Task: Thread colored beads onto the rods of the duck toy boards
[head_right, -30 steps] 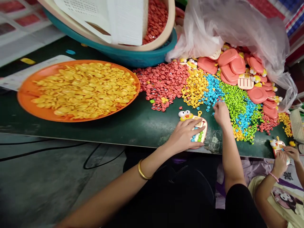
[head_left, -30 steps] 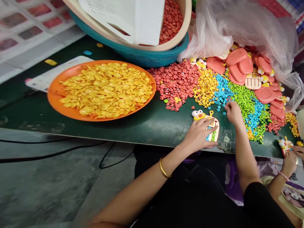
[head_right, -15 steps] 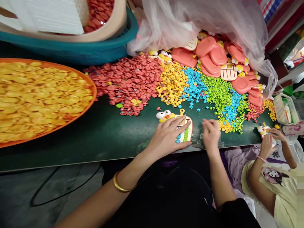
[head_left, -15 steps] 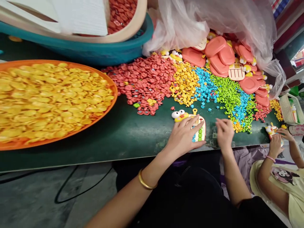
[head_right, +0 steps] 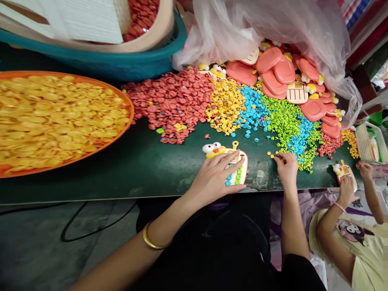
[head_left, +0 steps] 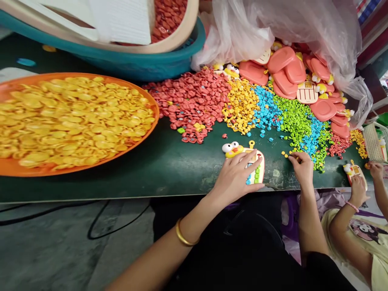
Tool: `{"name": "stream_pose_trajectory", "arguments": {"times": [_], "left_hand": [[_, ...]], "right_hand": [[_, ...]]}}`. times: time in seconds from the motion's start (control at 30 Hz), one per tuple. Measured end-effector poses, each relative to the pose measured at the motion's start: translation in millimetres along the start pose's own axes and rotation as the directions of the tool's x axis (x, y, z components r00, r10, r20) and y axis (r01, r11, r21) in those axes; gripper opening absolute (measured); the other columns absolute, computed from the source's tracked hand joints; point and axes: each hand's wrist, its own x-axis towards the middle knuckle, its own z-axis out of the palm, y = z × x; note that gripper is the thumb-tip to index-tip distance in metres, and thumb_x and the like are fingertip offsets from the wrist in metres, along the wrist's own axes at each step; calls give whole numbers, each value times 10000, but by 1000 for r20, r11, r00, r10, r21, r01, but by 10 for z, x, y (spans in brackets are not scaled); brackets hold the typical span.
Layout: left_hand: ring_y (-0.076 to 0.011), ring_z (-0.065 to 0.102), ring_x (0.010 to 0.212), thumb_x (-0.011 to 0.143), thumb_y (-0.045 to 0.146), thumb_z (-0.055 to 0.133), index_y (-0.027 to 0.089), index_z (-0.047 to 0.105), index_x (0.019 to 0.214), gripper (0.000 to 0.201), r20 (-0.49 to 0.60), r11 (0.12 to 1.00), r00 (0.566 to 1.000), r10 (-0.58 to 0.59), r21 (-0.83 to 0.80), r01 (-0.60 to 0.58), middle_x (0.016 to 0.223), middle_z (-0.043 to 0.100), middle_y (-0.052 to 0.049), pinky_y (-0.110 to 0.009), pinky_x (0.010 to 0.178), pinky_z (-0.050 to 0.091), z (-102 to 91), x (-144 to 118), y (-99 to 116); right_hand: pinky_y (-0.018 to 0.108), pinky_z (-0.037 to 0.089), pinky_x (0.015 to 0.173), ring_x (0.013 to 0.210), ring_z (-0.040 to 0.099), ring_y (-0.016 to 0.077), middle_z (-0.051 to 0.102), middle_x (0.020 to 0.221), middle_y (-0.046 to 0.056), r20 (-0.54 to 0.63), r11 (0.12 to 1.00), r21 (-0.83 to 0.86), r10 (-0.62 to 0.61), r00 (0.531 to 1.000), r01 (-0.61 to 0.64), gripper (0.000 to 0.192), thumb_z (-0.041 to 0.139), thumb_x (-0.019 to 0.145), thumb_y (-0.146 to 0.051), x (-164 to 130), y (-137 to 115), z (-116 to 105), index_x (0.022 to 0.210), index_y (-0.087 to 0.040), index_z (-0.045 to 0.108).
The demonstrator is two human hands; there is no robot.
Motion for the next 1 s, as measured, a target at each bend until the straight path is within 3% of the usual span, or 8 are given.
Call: {"name": "stream_pose_trajectory", "arguments": {"times": [0.13,0.33,0.43,0.5,0.57,0.63,0.77,1.0], "left_hand": [[-365,475,1324,719,564,797,319,548,1413,777,-6,1000,1000,5,-6,-5,1519,488,-74,-534,1097,383,0,10,-15],[-373,476,1319,712,633,773,303,560,1405,797,2,999,1000,-3,-50,3,1506,502,-85,-536,1094,387,3,13,-10],[-319,501,1305,839,631,646,276,576,1373,645,-94,989,996,1,-148,-14,1432,574,-78,-496,1113,382,-21,-34,-30],[-264,522,1283,952,557,513,256,578,1342,497,-279,976,953,-119,-207,62,1363,617,-77,-453,1117,388,-51,-76,-71],[-257,516,1277,985,504,461,232,534,1361,470,-433,944,844,-317,-226,239,1345,612,-100,-446,1101,398,-76,-111,-131],[-300,515,1258,949,525,516,211,473,1406,556,-435,894,781,-448,-198,402,1336,604,-135,-479,1057,414,-77,-126,-198],[-340,538,1206,896,509,612,203,465,1412,618,-272,881,838,-472,-145,450,1263,634,-150,-498,994,435,-4,-112,-287],[-257,592,1156,897,368,644,230,378,1473,649,-355,891,843,-405,-360,276,1292,558,-118,-414,996,506,121,-116,-284]], "right_hand": [[378,437,798,865,577,239,678,868,74,-2,989,-132,-72,997,72,245,653,867,-429,3,-39,107,899,-218,773],[375,361,773,907,519,253,677,891,73,92,943,-286,-149,985,170,179,612,915,-300,106,-130,172,876,-235,775],[372,355,774,936,517,260,665,909,72,191,929,-301,-161,968,214,145,635,897,-294,186,-173,91,861,-223,756],[373,370,789,925,524,253,648,886,64,229,940,-249,-176,957,232,150,635,896,-312,208,-244,45,840,-218,738],[369,397,805,895,536,235,632,861,51,241,961,-134,-206,949,243,159,629,900,-335,187,-363,44,847,-219,724],[355,427,808,879,550,219,620,861,42,255,966,-5,-248,935,257,156,624,904,-348,130,-514,101,877,-225,716],[330,454,787,880,568,210,605,864,44,312,958,81,-288,906,276,157,601,916,-323,3,-756,299,874,-225,716],[338,459,800,883,557,217,621,865,63,278,951,-26,-289,916,308,226,561,941,-319,-112,-793,338,893,-204,750]]}}
